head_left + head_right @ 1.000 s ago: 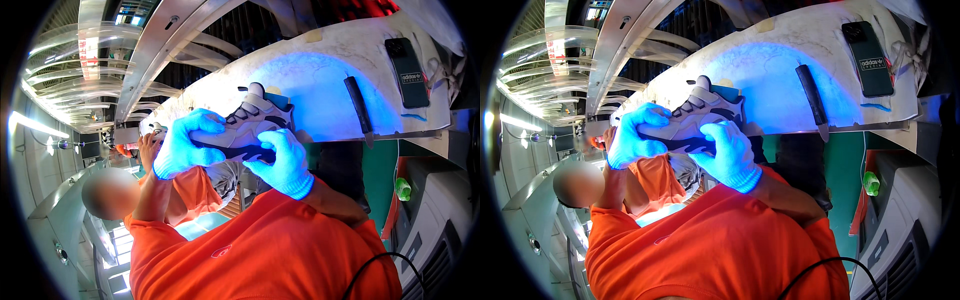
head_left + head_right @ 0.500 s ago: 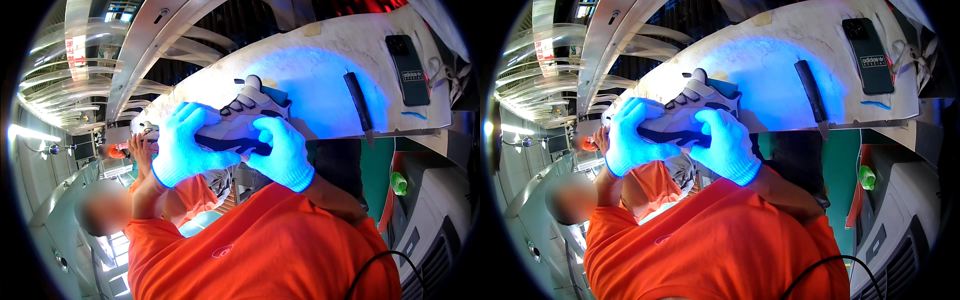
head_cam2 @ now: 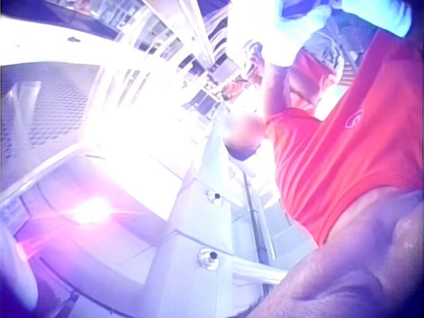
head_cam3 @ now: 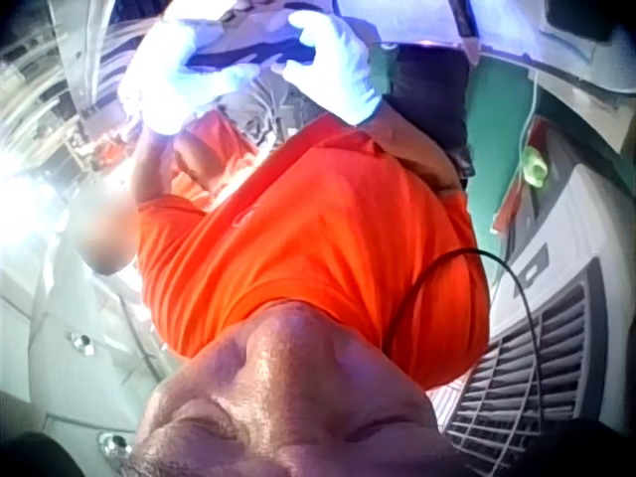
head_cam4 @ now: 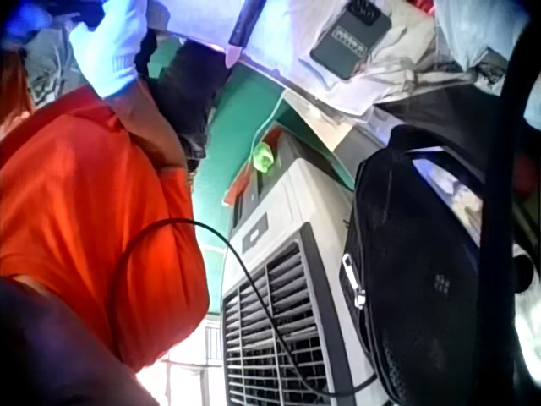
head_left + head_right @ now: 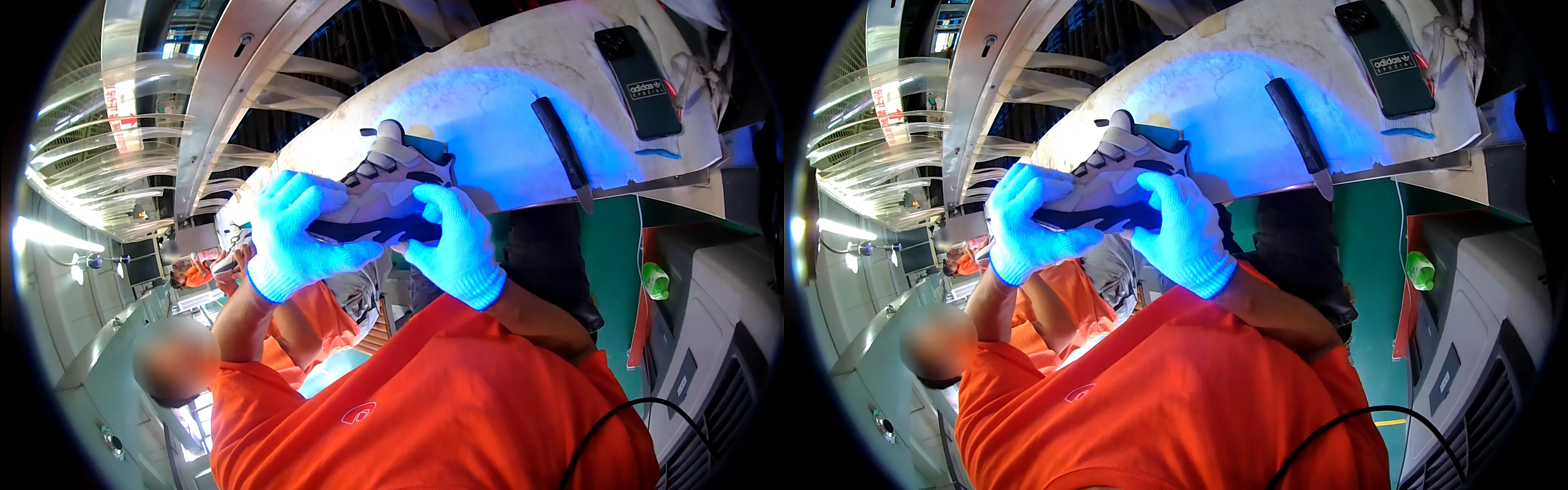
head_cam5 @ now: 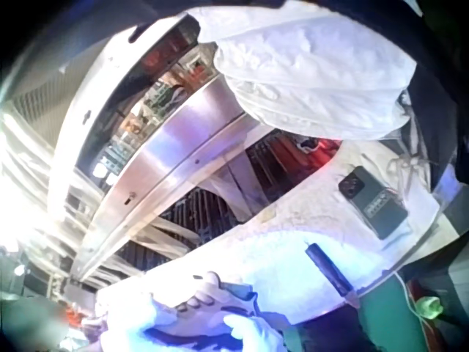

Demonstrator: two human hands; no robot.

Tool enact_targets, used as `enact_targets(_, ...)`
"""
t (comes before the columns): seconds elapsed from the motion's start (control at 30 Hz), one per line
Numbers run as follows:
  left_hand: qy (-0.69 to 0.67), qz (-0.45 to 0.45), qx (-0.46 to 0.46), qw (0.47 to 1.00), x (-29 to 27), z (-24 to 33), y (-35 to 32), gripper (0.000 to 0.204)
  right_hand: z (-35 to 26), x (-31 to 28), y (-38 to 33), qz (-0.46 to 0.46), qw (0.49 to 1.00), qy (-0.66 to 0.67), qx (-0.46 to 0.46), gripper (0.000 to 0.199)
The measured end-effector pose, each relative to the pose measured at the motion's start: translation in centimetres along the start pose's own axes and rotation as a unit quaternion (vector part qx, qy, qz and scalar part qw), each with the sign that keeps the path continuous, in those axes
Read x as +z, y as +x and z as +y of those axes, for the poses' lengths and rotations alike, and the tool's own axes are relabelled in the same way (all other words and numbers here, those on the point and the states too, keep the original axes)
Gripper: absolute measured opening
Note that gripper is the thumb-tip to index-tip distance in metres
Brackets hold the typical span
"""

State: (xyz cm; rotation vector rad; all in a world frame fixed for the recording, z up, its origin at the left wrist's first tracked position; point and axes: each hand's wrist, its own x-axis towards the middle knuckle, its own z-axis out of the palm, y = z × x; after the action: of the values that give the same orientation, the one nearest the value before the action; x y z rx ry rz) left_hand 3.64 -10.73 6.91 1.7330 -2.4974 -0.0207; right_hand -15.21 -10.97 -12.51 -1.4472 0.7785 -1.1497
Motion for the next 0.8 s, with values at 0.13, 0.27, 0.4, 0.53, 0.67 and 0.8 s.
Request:
enact_targets(0.13,-0.005,0.005,0.009,1.000,0.1,-0.3,0.2,0.059,0.3,-0.1,0.3,-0.011,1.000,-0.018,0.019,0.080)
enact_targets(0.27,-0.006,0.003,0.017,1.000,0.2,-0.8,0.1,0.060,0.3,-0.6,0.6,-0.026,0.999,-0.039,0.017,0.082)
enact_targets(0.4,-0.018,0.001,0.015,1.000,0.3,-1.3,0.0,0.058,0.3,-0.9,1.2,-0.045,0.997,-0.066,0.001,0.086)
enact_targets(0.53,-0.024,-0.006,0.003,1.000,0.2,-1.3,0.1,0.056,0.7,-0.5,1.6,-0.063,0.996,-0.035,0.047,0.086)
enact_targets(0.67,-0.057,-0.029,-0.008,0.998,0.0,-2.3,-0.2,0.058,0.6,-0.6,3.0,-0.111,0.988,-0.027,0.101,0.086)
enact_targets(0.8,-0.138,-0.158,-0.136,0.968,-0.8,-4.3,-0.3,0.080,1.3,0.3,3.2,-0.100,0.992,-0.059,0.054,0.082)
